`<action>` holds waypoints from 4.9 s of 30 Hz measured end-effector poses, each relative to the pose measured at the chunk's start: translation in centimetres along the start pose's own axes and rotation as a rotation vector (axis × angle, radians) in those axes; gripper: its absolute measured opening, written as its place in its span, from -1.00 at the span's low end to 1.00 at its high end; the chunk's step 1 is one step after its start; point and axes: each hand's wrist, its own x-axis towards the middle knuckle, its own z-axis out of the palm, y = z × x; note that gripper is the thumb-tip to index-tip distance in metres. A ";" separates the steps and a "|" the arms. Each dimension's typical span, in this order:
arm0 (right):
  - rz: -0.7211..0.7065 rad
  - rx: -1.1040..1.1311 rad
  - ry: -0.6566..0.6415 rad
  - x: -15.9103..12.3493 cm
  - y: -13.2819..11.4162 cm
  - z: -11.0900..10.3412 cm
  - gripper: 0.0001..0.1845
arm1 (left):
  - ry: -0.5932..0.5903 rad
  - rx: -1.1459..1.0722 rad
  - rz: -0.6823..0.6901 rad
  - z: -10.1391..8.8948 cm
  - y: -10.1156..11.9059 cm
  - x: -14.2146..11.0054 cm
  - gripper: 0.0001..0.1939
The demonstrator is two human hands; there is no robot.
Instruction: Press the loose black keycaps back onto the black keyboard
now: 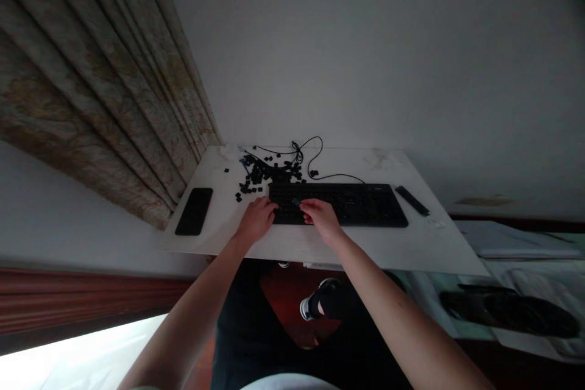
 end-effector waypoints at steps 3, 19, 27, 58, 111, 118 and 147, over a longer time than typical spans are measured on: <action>0.004 0.004 -0.009 -0.1 -0.2 -0.1 -0.81 | -0.011 0.043 0.001 -0.1 0.1 0.1 -0.68; 0.035 -0.105 -0.124 0.3 -0.3 0.6 -0.90 | 0.285 -0.386 -0.175 1.1 -0.4 -0.4 -0.74; 0.043 -0.315 -0.223 2.0 -1.3 3.7 -0.89 | 0.320 -0.505 -0.265 1.5 -0.7 -0.4 -0.82; 0.245 -0.437 -0.190 3.2 -3.1 5.5 -0.95 | 0.264 -0.570 -0.364 2.0 -1.6 0.4 -0.85; -0.246 -1.065 -0.354 3.4 -2.9 4.1 -0.84 | 0.114 -0.630 -0.549 1.3 -1.9 2.0 -0.83; -0.192 -1.032 -0.405 4.0 -2.8 4.1 -0.85 | -0.120 -0.741 -0.571 0.3 -2.6 3.2 -0.87; -0.609 -1.134 -0.406 2.1 -1.2 2.9 -0.77 | -0.108 -0.700 -0.473 1.0 -3.1 2.2 -0.80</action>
